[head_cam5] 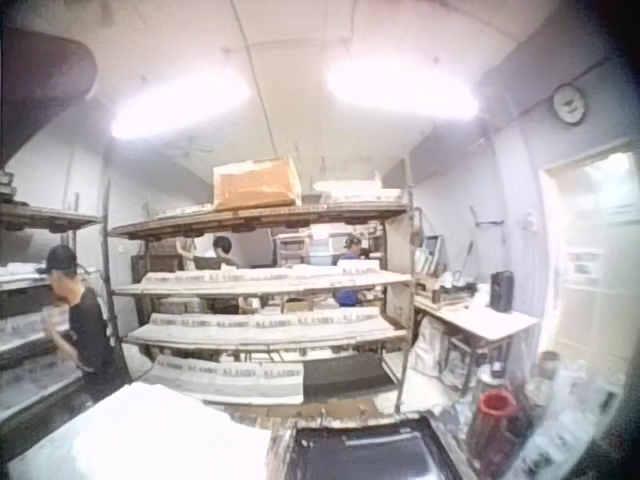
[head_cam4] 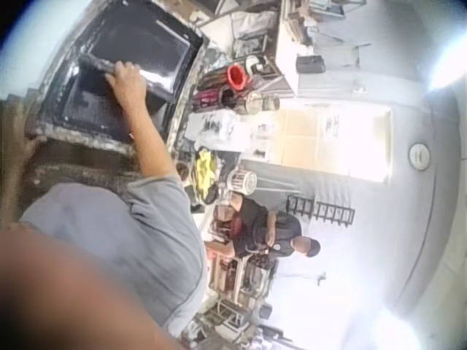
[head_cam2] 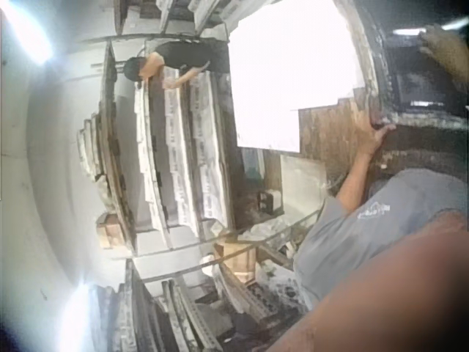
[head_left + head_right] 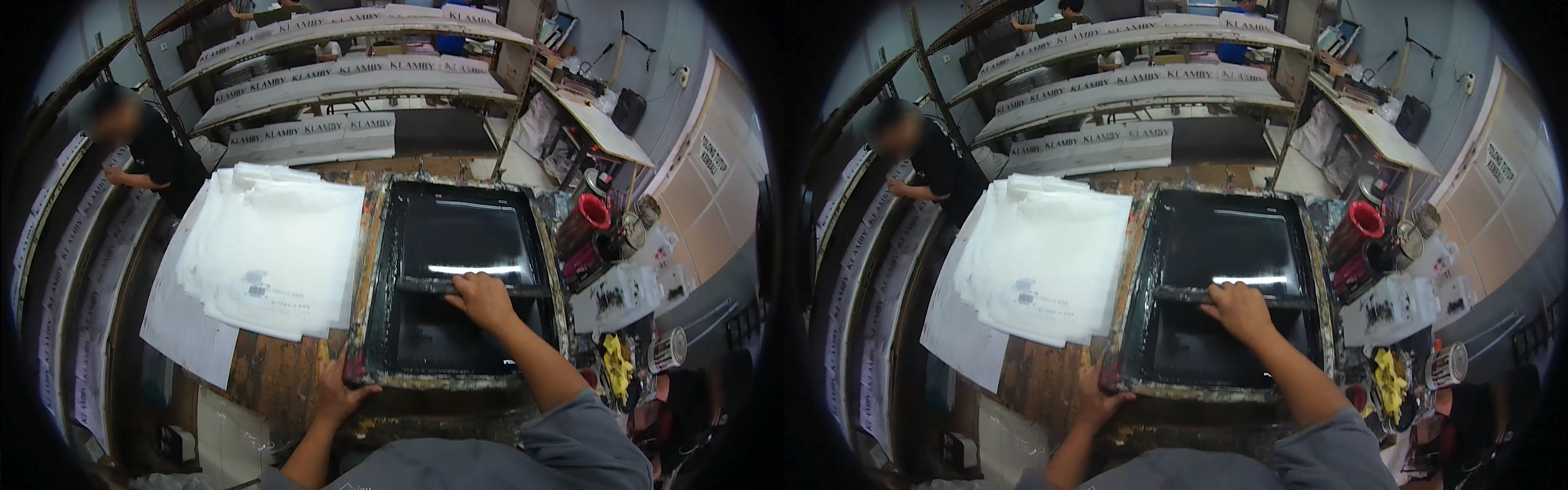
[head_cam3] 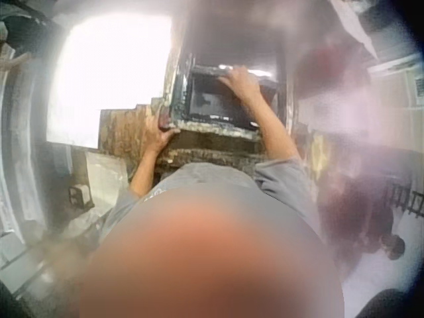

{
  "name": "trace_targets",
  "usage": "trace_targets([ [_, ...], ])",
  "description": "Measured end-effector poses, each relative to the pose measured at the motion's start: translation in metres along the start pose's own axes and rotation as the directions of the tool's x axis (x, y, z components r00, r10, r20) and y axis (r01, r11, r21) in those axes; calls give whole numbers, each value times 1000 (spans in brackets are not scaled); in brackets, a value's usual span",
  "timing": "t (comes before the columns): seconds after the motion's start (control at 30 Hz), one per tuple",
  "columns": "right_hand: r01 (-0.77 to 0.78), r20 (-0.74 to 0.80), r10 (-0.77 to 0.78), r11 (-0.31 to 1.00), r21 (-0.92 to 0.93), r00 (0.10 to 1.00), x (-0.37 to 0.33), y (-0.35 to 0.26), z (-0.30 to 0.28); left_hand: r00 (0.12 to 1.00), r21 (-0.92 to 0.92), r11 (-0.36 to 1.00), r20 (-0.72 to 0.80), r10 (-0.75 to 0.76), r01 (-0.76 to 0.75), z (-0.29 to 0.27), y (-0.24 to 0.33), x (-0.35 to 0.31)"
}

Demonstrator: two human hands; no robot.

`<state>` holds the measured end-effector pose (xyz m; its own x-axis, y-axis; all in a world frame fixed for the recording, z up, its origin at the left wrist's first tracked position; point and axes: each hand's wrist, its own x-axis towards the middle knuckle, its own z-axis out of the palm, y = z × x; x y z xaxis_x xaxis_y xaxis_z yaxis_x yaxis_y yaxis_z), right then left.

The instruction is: The person performs screen printing by placing white paper sheets under a screen, applying black ink with a squeegee, and lifting the screen to reveal printed text. The process is repeated continuously for multiple sheets.

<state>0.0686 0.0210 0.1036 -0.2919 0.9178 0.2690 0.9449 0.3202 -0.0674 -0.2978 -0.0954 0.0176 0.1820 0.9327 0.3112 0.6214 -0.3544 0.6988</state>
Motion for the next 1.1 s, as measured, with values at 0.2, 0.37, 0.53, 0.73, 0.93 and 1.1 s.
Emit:
trace_targets([
  [0.2,-58,141,44,993,98,989,-96,-76,-87,989,-348,936,-111,-100,56,-2,32,12],
  [0.37,-5,-151,1,1000,-28,989,-57,-90,-184,951,-669,736,-282,-123,-103,-25,101,71],
  [0.53,1,-498,-62,993,-121,865,29,-57,-233,763,-598,531,-628,155,-601,-21,91,188],
  [0.73,38,-552,-62,998,-56,831,96,-24,-272,1000,-357,934,-21,11,-18,98,-22,338],
  [0.93,-4,-529,14,1000,20,849,113,-26,-290,939,152,941,-122,322,-303,199,-81,413],
  [1.1,-21,-517,44,999,50,855,111,-24,-287,966,-60,979,-181,183,-197,130,-82,385],
])
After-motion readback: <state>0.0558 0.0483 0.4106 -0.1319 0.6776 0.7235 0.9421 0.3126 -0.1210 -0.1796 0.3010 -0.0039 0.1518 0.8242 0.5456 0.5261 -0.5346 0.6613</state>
